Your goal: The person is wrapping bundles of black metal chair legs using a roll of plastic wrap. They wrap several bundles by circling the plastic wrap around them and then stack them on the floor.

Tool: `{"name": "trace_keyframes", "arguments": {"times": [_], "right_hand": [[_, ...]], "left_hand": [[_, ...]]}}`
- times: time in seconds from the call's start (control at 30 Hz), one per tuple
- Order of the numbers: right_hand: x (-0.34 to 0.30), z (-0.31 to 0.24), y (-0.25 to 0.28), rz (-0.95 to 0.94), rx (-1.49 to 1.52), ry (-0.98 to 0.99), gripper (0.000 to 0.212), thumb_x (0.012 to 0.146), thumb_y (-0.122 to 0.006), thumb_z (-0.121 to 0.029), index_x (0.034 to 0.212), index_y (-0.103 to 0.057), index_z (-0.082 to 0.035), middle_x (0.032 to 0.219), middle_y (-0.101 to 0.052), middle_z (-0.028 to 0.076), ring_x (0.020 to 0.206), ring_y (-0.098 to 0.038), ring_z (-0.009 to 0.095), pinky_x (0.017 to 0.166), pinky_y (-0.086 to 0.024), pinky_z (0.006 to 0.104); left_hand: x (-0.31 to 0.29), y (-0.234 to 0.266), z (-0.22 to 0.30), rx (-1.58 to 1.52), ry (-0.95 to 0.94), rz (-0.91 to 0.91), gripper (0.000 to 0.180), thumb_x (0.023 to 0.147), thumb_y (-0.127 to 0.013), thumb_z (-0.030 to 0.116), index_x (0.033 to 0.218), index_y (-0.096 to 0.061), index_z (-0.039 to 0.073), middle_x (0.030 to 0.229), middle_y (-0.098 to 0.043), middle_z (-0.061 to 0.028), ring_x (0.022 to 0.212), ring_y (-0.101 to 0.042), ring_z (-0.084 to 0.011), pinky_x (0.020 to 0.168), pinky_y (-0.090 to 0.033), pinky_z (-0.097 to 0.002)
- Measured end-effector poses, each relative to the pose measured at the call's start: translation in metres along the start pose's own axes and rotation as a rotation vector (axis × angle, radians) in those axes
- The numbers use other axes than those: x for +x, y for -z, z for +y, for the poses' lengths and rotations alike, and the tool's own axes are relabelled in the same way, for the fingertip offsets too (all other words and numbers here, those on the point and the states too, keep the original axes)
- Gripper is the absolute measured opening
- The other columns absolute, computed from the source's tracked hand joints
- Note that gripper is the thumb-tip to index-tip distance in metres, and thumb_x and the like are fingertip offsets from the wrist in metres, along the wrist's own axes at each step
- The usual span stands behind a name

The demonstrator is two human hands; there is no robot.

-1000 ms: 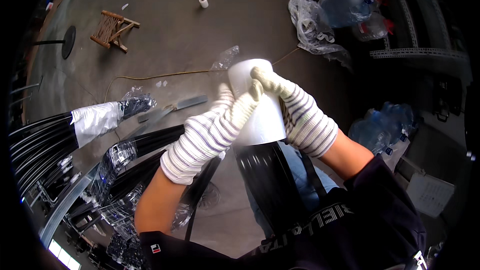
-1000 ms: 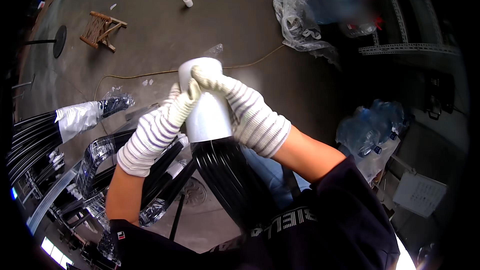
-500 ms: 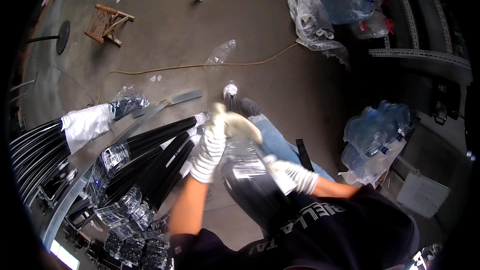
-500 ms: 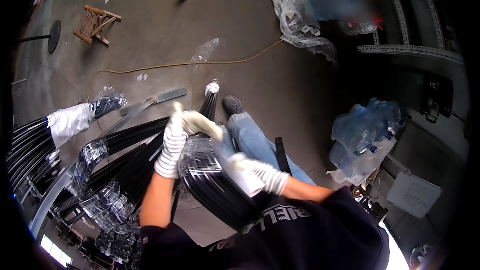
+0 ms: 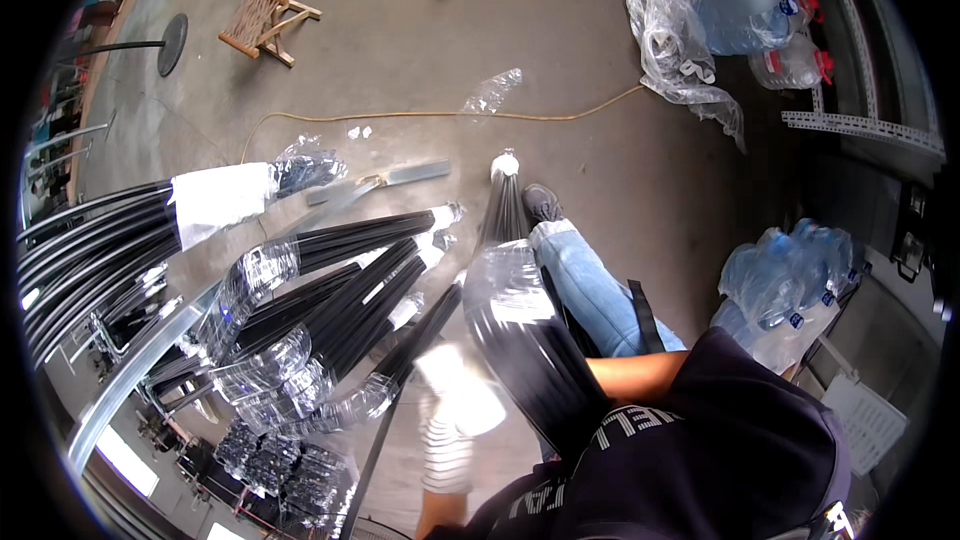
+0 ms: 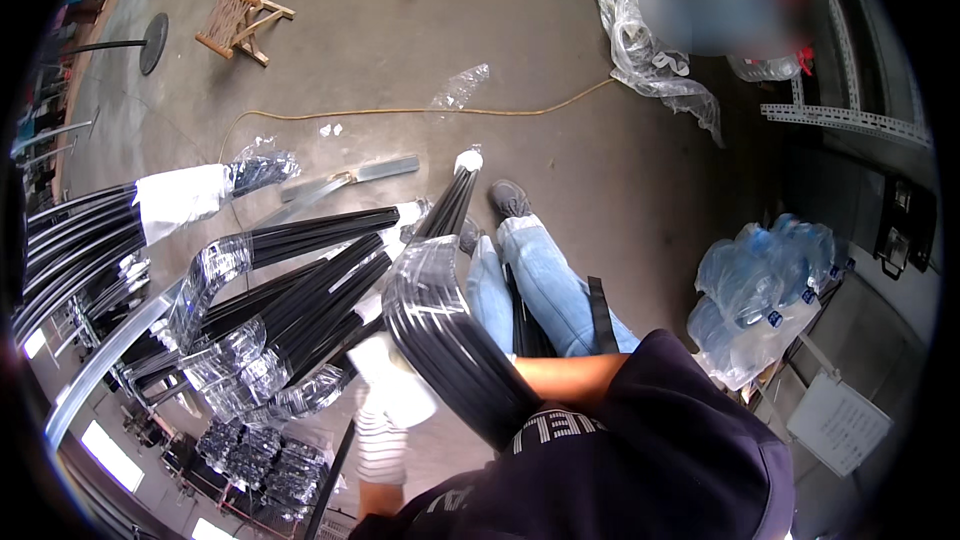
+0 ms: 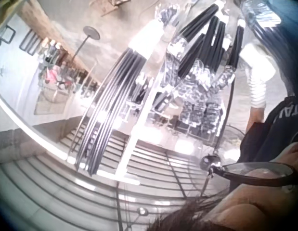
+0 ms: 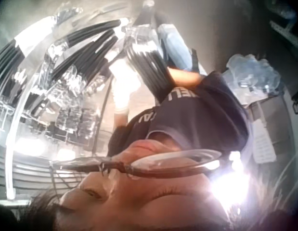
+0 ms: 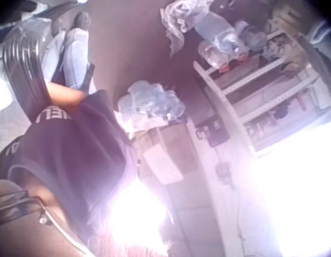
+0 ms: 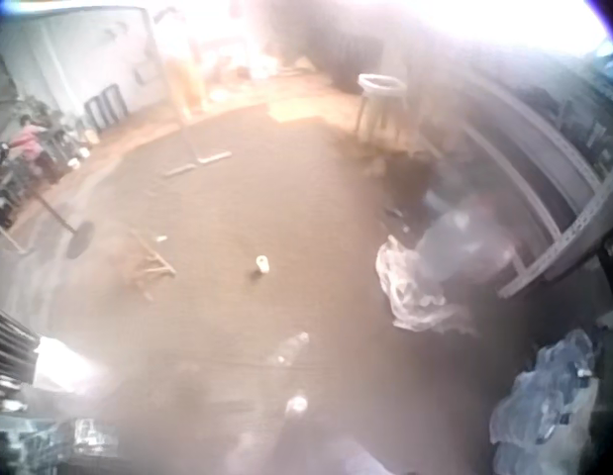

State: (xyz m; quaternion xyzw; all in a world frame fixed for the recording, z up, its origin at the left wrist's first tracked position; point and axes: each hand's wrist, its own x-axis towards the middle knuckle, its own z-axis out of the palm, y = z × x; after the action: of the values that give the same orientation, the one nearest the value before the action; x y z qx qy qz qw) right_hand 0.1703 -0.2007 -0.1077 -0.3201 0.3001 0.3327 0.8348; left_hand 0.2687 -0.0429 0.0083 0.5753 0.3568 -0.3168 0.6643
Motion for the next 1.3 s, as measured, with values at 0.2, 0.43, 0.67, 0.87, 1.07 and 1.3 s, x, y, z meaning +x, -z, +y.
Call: {"name": "trace_keyframes", "arguments": {"times": [0.2, 0.43, 0.67, 0.87, 1.07, 1.3], "right_hand": [[-0.061, -0.160, -0.002, 0.421, -0.265, 0.232, 0.037, 0.083, -0.060, -0.022, 0.114, -0.052, -0.003, 0.097, -0.058, 0.008, 0.093, -0.055, 0.014, 0.081, -0.044, 0.0283], [-0.114, -0.225, -0.096, 0.086, -0.071, 0.510, 0.045, 0.074, -0.071, -0.026, 0.107, -0.051, -0.003, 0.102, -0.055, 0.007, 0.096, -0.051, 0.013, 0.087, -0.040, 0.0283], [-0.128, -0.216, -0.043, 0.174, 0.031, 0.322, 0.056, 0.070, -0.071, -0.035, 0.108, -0.052, 0.002, 0.095, -0.059, 0.011, 0.083, -0.057, 0.016, 0.075, -0.048, 0.0293], [-0.121, -0.153, 0.026, 0.383, 0.365, 0.181, 0.048, 0.072, -0.069, -0.030, 0.106, -0.055, 0.001, 0.092, -0.059, 0.013, 0.074, -0.061, 0.018, 0.059, -0.053, 0.0304], [-0.063, -0.005, 0.039, 0.195, 0.251, -0.113, 0.037, 0.082, -0.059, -0.025, 0.109, -0.055, -0.001, 0.101, -0.060, 0.011, 0.087, -0.059, 0.020, 0.076, -0.048, 0.0299], [-0.050, -0.029, 0.015, -0.074, -0.643, 0.375, 0.033, 0.088, -0.051, -0.024, 0.111, -0.055, -0.001, 0.105, -0.060, 0.008, 0.095, -0.056, 0.021, 0.085, -0.043, 0.0279]], "left_hand": [[-0.013, -0.047, 0.067, 0.659, -0.689, 0.030, 0.068, 0.065, -0.069, 0.007, 0.124, -0.036, 0.003, 0.110, -0.052, -0.0135, 0.098, -0.054, -0.0220, 0.084, -0.047, -0.0341], [-0.065, -0.140, 0.067, 0.930, -0.890, -0.107, 0.075, 0.067, -0.072, 0.021, 0.127, -0.032, 0.000, 0.104, -0.051, -0.0163, 0.097, -0.053, -0.0251, 0.083, -0.045, -0.0374], [0.072, -0.139, 0.059, 1.255, -1.413, -0.628, 0.029, 0.094, -0.041, 0.016, 0.113, -0.054, -0.001, 0.116, -0.056, -0.0121, 0.102, -0.055, -0.0185, 0.096, -0.038, -0.0316], [0.095, -0.141, 0.039, 0.453, -0.478, -0.953, 0.045, 0.096, -0.033, 0.029, 0.092, -0.063, -0.004, 0.101, -0.063, -0.0134, 0.095, -0.059, -0.0206, 0.092, -0.041, -0.0307], [0.058, -0.067, -0.063, 0.281, -0.584, -0.164, 0.038, 0.089, -0.050, 0.024, 0.119, -0.048, 0.000, 0.120, -0.051, -0.0154, 0.111, -0.049, -0.0249, 0.097, -0.039, -0.0357], [-0.003, -0.006, -0.056, 0.045, -0.007, -0.072, 0.049, 0.072, -0.071, 0.008, 0.115, -0.050, 0.003, 0.099, -0.058, -0.0051, 0.087, -0.055, -0.0123, 0.074, -0.048, -0.0270]]}}
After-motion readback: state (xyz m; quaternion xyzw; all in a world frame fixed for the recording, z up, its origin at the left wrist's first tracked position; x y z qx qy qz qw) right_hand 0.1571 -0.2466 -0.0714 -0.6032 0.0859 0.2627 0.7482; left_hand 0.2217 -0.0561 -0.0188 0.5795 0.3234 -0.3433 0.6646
